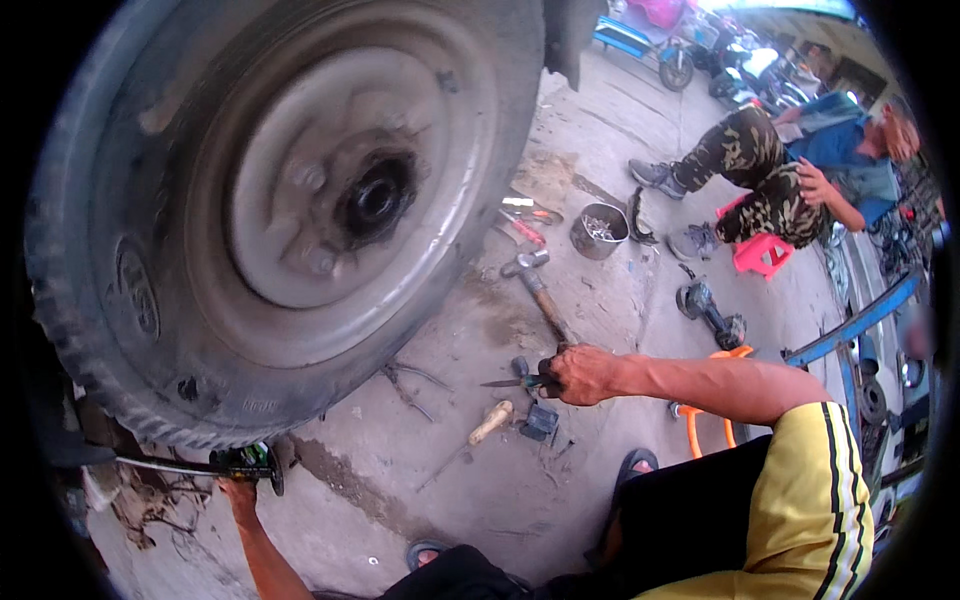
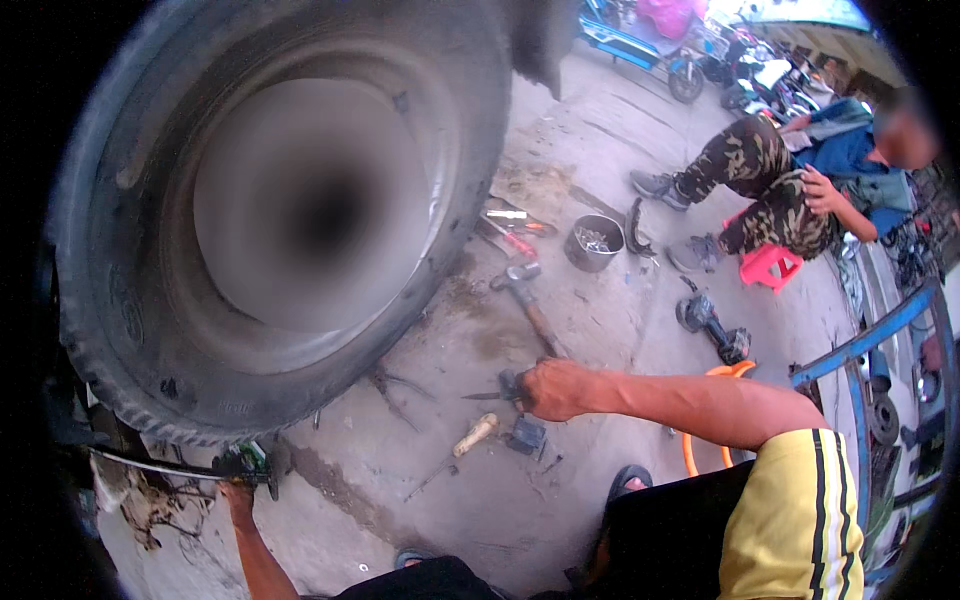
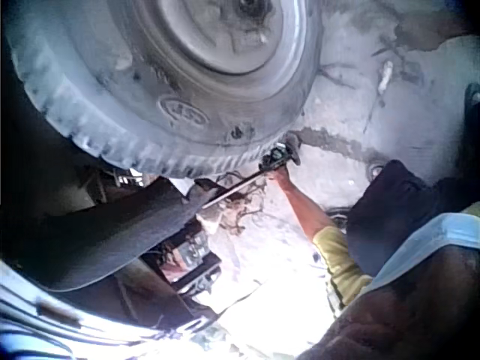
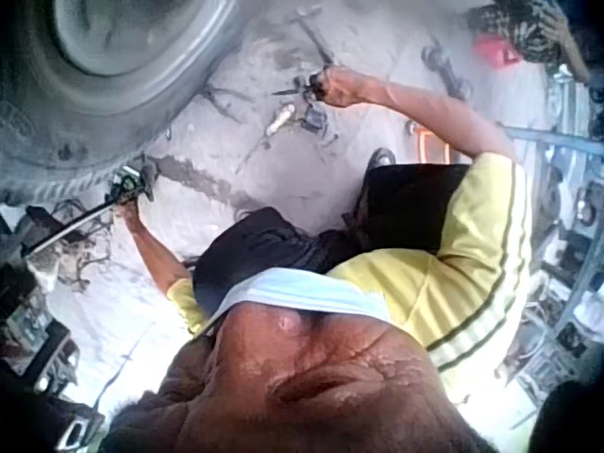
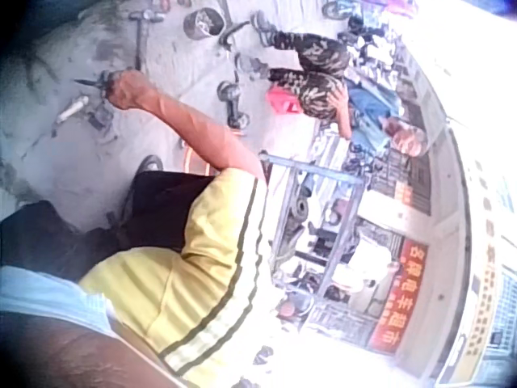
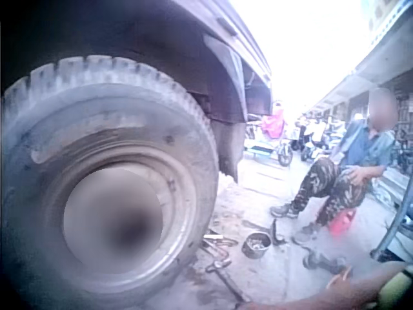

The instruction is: The person works on a wheel hub by hand and with pliers, removing a ring-shaped component and applying grease to the central axle assembly.

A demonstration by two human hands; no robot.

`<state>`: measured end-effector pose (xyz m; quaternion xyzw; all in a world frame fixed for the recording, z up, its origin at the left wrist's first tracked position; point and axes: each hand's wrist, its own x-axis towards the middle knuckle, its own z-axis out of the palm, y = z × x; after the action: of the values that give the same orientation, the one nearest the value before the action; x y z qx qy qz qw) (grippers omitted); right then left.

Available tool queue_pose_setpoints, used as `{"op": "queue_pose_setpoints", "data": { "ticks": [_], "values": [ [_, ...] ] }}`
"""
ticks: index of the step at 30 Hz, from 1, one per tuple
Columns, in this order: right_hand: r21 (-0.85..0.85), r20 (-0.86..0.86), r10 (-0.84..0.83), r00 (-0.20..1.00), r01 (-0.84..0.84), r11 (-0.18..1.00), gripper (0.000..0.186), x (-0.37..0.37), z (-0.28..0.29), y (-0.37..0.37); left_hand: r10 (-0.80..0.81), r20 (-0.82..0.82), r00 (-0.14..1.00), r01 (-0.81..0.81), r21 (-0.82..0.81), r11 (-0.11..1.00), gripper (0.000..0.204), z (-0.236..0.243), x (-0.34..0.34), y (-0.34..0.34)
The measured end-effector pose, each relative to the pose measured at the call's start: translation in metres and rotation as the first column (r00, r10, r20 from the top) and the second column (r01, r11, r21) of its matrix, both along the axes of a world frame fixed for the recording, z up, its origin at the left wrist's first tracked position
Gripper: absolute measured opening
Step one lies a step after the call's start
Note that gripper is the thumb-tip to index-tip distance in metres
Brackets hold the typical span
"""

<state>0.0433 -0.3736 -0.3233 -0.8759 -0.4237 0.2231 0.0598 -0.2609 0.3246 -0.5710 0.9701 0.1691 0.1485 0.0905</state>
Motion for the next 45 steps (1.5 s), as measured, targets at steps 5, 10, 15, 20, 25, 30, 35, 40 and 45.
{"op": "queue_pose_setpoints", "data": {
  "ticks": [5, 10, 15, 20, 25, 30, 35, 40, 45],
  "values": [
    [-0.078, -0.046, -0.085, 0.995, 0.081, 0.994, 0.036, -0.006, 0.009, -0.005, 0.171, 0.014, 0.985, -0.17, 0.195, 0.966, 0.034, -0.012, -0.005, -0.002],
    [-0.101, -0.09, -0.117, 0.989, 0.108, 0.989, 0.038, -0.005, 0.017, -0.003, 0.258, 0.229, 0.939, -0.077, -0.592, 0.802, 0.038, -0.028, -0.014, 0.033],
    [-0.106, -0.089, -0.115, 0.989, 0.106, 0.989, 0.039, -0.003, 0.031, -0.008, 0.082, 0.001, 0.997, -0.082, 0.053, 0.995, 0.061, -0.033, -0.024, 0.033],
    [-0.13, -0.119, -0.164, 0.979, 0.149, 0.98, 0.038, -0.005, 0.028, -0.024, 0.074, 0.095, 0.993, -0.096, 0.265, 0.959, 0.046, -0.021, -0.021, 0.027],
    [-0.091, -0.115, -0.127, 0.985, 0.117, 0.989, 0.036, -0.003, 0.022, -0.031, -0.255, -0.016, 0.967, 0.205, 0.645, 0.736, 0.023, -0.007, -0.016, 0.059],
    [-0.091, -0.097, -0.142, 0.985, 0.133, 0.987, 0.036, -0.001, 0.019, -0.038, -0.02, 0.071, 0.997, 0.01, 0.147, 0.989, 0.035, -0.018, -0.003, 0.019],
    [-0.274, -0.127, -0.143, 0.982, 0.104, 0.956, 0.038, 0.003, 0.014, -0.053, 0.628, 0.337, 0.702, 0.244, -0.942, 0.232, 0.044, -0.001, 0.019, -0.037],
    [-0.128, -0.171, -0.129, 0.977, 0.108, 0.986, 0.035, 0.002, 0.014, -0.032, 0.442, 0.325, 0.836, -0.136, -0.658, 0.741, 0.033, -0.005, -0.029, -0.014],
    [-0.104, -0.179, -0.068, 0.981, 0.05, 0.993, 0.03, 0.002, 0.021, -0.02, 0.523, 0.417, 0.744, -0.149, -0.659, 0.737, 0.009, 0.064, 0.001, -0.08]
  ]
}}
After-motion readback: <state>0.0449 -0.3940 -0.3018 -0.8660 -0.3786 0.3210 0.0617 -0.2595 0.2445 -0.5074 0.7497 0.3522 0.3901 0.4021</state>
